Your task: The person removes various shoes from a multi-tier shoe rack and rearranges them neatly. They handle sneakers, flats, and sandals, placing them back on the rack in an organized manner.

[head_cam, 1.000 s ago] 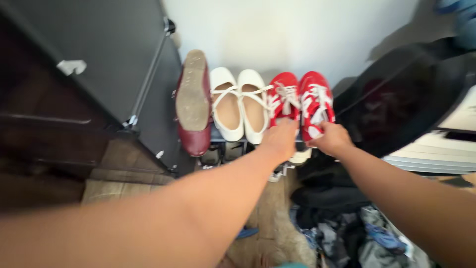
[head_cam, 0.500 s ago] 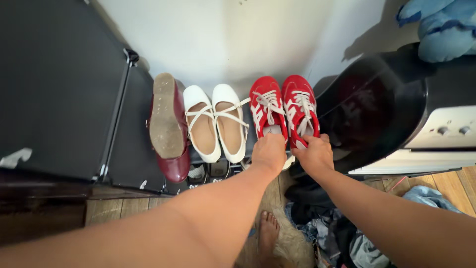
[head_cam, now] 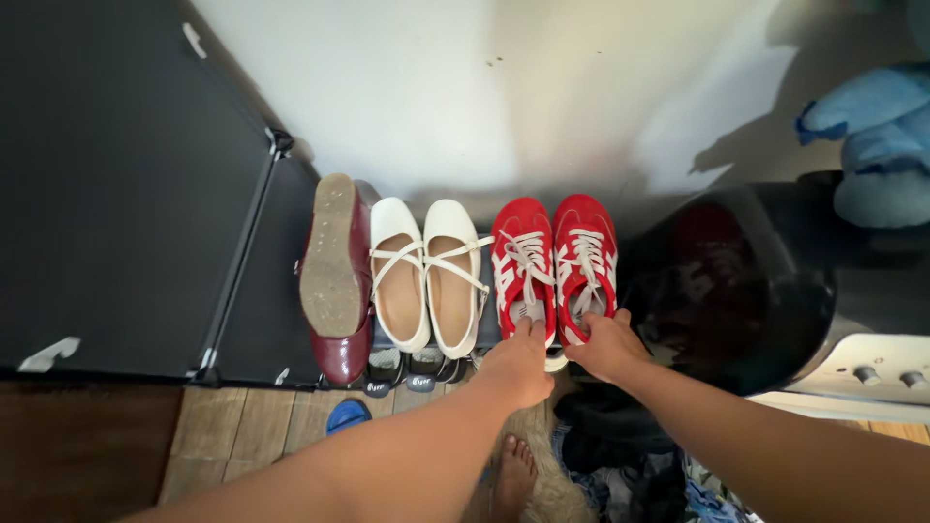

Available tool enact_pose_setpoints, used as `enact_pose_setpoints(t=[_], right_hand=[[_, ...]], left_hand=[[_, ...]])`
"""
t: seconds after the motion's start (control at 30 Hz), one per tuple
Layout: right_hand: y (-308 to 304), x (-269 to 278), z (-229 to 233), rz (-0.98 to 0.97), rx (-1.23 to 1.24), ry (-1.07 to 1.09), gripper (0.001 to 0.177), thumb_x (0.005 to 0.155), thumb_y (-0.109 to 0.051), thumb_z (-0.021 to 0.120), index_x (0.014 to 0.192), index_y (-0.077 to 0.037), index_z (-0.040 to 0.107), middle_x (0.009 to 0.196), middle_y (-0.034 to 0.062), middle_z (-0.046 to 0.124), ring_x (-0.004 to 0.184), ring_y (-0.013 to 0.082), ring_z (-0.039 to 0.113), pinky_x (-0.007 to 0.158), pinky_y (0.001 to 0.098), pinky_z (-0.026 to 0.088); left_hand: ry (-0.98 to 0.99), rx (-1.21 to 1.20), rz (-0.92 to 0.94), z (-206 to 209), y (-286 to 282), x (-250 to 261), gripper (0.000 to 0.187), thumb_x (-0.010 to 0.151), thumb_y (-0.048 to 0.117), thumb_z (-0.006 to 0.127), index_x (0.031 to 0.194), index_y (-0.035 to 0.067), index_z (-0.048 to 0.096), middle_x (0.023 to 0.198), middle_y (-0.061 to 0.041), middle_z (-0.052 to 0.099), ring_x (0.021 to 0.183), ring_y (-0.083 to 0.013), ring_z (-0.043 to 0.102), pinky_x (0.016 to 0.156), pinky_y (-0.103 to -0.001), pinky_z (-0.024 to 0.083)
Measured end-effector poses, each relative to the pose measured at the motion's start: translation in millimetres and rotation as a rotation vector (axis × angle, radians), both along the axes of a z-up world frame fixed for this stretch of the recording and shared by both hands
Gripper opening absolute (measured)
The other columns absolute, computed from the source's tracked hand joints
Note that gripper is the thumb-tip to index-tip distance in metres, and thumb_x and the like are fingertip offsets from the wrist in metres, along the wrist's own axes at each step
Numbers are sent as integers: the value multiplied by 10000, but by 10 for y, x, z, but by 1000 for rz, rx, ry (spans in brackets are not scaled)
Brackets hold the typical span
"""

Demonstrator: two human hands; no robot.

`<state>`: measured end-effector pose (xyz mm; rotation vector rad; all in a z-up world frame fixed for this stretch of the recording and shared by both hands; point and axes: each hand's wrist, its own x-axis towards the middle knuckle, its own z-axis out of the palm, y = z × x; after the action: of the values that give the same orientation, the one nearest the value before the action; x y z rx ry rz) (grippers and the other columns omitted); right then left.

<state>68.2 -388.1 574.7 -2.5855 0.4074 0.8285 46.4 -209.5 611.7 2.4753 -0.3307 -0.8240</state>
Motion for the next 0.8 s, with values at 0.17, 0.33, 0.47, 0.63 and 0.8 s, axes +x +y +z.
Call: enact_pose_setpoints(t=[0.17, 0.33, 0.47, 0.63, 0.8], right_hand=[[79, 60, 236, -247, 12, -62, 705, 666, -337, 900, 1255, -147, 563, 1371, 202, 457, 1246, 395, 525, 1034, 465, 475], [593, -5, 583, -105, 26, -655, 613, 716, -230, 825, 1251, -128, 544, 1380, 164, 469, 1282, 421, 483, 1034, 511, 442], [1193, 44, 631, 97, 311, -618, 620, 686, -87, 765, 1265, -180, 561, 1354, 182, 467, 1264, 432, 509, 1017, 490, 477], [1725, 173, 278, 141, 169, -131, 887, 624, -166, 906, 1405, -281, 501, 1440, 183, 400, 1254, 391, 532, 994, 459, 513], [1711, 145, -116, 395, 208, 13, 739, 657, -353, 943, 1299, -145, 640, 1271, 165, 660, 1204, 342, 604, 1006, 406, 513]], left_hand=[[-180, -184, 40, 356, 523, -142, 591, 812, 103, 662, 1392, 136, 552, 1514, -154, 457, 1177, -393, 621, 954, -489, 515], [-385, 53, 276, 585, 1007, -96, 583, 766, 109, 718, 1326, 153, 563, 1470, -143, 441, 1282, -373, 489, 1018, -505, 451], [-360, 305, 399, 647, 1335, -28, 665, 735, 135, 768, 1355, 167, 529, 1476, -114, 400, 1339, -356, 406, 1044, -536, 390], [28, 452, 257, 474, 1578, 104, 527, 828, 276, 803, 1308, 163, 618, 1505, -69, 389, 1384, -327, 418, 1129, -540, 364], [-16, 424, 172, 136, 1774, 159, 279, 884, 227, 746, 1163, 225, 757, 1465, -53, 463, 1342, -332, 484, 1122, -579, 351]])
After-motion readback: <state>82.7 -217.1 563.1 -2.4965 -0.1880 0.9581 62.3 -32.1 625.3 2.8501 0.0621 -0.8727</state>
